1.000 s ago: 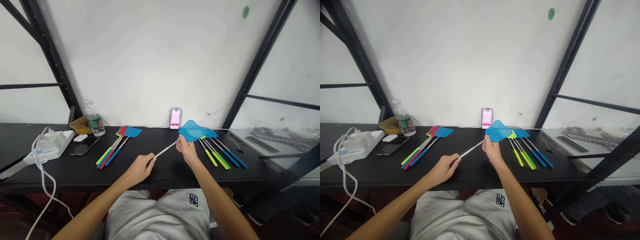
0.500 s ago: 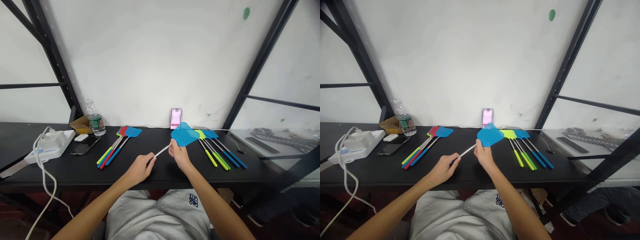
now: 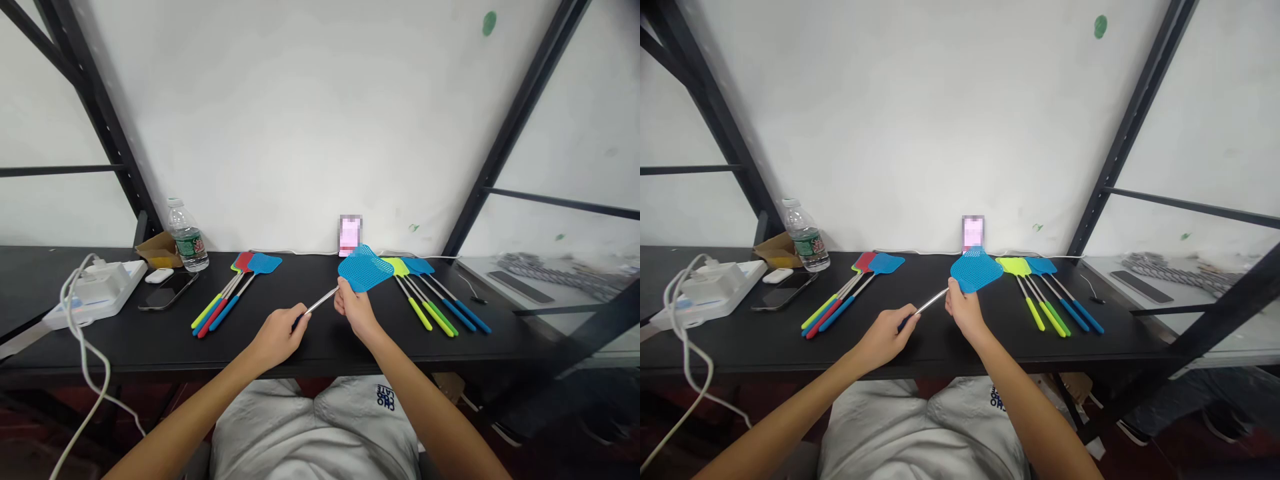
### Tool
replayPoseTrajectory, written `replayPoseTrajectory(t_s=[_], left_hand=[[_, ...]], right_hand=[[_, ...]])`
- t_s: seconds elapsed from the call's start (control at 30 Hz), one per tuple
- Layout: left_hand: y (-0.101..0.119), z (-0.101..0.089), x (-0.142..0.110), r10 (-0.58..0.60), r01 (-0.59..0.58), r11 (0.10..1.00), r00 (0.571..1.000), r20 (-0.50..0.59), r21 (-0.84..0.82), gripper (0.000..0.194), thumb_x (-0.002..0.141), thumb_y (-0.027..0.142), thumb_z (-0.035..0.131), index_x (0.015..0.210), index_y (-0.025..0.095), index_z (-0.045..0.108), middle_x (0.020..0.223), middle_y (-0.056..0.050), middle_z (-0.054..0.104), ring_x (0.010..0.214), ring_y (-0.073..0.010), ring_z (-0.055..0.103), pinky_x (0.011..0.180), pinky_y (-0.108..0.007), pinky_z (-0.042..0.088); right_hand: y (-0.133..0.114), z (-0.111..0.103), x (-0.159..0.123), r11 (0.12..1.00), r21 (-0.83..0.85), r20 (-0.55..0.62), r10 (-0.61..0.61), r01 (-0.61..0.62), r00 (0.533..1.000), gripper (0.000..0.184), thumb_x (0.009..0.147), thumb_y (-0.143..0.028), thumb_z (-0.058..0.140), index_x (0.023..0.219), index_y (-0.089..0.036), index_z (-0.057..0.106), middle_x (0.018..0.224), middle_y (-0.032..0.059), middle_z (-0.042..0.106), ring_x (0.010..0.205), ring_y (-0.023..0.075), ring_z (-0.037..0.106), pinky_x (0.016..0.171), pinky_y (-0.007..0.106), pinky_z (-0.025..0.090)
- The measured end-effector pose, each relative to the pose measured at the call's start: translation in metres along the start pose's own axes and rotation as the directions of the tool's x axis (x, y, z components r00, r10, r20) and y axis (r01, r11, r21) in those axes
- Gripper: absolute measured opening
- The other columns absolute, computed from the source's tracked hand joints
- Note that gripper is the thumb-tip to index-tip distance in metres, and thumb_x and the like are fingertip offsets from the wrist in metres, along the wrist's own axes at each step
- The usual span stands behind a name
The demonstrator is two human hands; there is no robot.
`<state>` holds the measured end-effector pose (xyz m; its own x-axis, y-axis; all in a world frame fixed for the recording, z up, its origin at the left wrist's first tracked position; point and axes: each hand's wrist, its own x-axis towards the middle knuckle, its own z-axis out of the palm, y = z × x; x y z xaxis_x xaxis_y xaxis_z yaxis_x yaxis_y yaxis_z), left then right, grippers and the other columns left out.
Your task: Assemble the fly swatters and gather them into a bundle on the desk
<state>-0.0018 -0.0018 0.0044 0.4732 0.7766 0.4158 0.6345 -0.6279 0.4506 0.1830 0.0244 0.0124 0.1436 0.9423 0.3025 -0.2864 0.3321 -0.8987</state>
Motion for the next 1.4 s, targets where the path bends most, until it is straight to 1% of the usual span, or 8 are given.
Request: replayPoseTrajectory(t_s=[0.37,0.53,0.6,0.73,0.8,1.03,1.2,1.4], left_hand=[[0.000,0.000,0.000,-0.034,0.033,0.998,0.999,-0.031,-0.049,0.032,0.098,0.040,0.038,0.083,0.020,0.058,0.060,0.004,0.050,0.051,-0.0097,0.044,0.054,-0.023,0.031],[-0.011,-0.021,0.003,-0.135,0.116,0.989,0.963,-0.234,-0.094,0.035,0.095,0.044,0.041,0.079,0.019,0.059,0.063,0.003,0.054,0.058,-0.0111,0.049,0.059,-0.023,0.036],[-0.023,-0.037,0.004,-0.228,0.201,0.972,0.931,-0.284,-0.119,0.036,0.092,0.047,0.044,0.076,0.018,0.059,0.060,0.003,0.054,0.060,-0.0122,0.051,0.058,-0.023,0.037],[-0.052,-0.070,0.003,-0.352,0.361,0.932,0.871,-0.342,-0.037,0.037,0.085,0.051,0.048,0.078,0.018,0.065,0.060,0.002,0.058,0.061,-0.0140,0.054,0.059,-0.023,0.038],[-0.065,-0.079,0.002,-0.373,0.396,0.918,0.887,-0.271,0.031,0.039,0.084,0.052,0.048,0.075,0.018,0.066,0.063,0.001,0.061,0.062,-0.0145,0.055,0.059,-0.023,0.037],[-0.088,-0.078,0.003,-0.474,0.513,0.827,0.856,-0.205,0.231,0.037,0.085,0.049,0.044,0.076,0.021,0.066,0.073,-0.003,0.068,0.072,-0.0202,0.062,0.062,-0.026,0.038],[-0.089,-0.073,0.004,-0.562,0.593,0.703,0.802,-0.205,0.393,0.035,0.085,0.048,0.042,0.086,0.022,0.067,0.090,-0.009,0.071,0.084,-0.0269,0.065,0.061,-0.028,0.039],[-0.091,-0.067,0.003,-0.556,0.579,0.641,0.803,-0.215,0.504,0.033,0.087,0.043,0.041,0.090,0.020,0.064,0.097,-0.012,0.067,0.088,-0.0293,0.065,0.067,-0.032,0.045]], right_hand=[[-0.004,-0.006,0.002,0.998,-0.055,0.036,-0.003,0.005,0.999,0.045,0.080,-0.047,0.066,0.059,-0.022,0.035,0.048,-0.0090,0.031,0.039,0.0056,0.030,0.037,0.021,0.025],[-0.025,-0.025,0.007,0.963,-0.267,0.202,0.021,0.035,0.979,0.044,0.086,-0.051,0.059,0.060,-0.020,0.042,0.049,-0.0059,0.040,0.040,0.0072,0.039,0.041,0.022,0.029],[-0.041,-0.039,0.011,0.925,-0.371,0.171,-0.015,0.079,0.985,0.043,0.085,-0.052,0.060,0.061,-0.020,0.044,0.050,-0.0051,0.044,0.042,0.0080,0.040,0.042,0.022,0.031],[-0.077,-0.081,0.020,0.806,-0.583,0.062,-0.078,0.100,0.995,0.042,0.083,-0.055,0.059,0.063,-0.019,0.050,0.053,-0.0026,0.050,0.046,0.0106,0.046,0.047,0.023,0.037],[-0.093,-0.106,0.022,0.713,-0.700,-0.017,-0.089,0.052,0.996,0.040,0.083,-0.054,0.056,0.065,-0.019,0.054,0.057,-0.0003,0.055,0.049,0.0120,0.050,0.051,0.024,0.040],[-0.120,-0.182,0.027,0.178,-0.949,-0.280,-0.092,-0.261,0.956,0.033,0.079,-0.050,0.057,0.076,-0.018,0.065,0.066,0.0069,0.067,0.067,0.0221,0.062,0.061,0.029,0.040],[-0.112,-0.208,0.033,0.041,-0.933,-0.360,-0.051,-0.358,0.932,0.033,0.077,-0.051,0.061,0.080,-0.019,0.067,0.081,0.0098,0.071,0.081,0.0263,0.065,0.065,0.031,0.041],[-0.092,-0.223,0.042,-0.049,-0.929,-0.363,-0.057,-0.366,0.930,0.038,0.073,-0.054,0.065,0.084,-0.018,0.067,0.086,0.0132,0.071,0.081,0.0284,0.066,0.068,0.033,0.043]])
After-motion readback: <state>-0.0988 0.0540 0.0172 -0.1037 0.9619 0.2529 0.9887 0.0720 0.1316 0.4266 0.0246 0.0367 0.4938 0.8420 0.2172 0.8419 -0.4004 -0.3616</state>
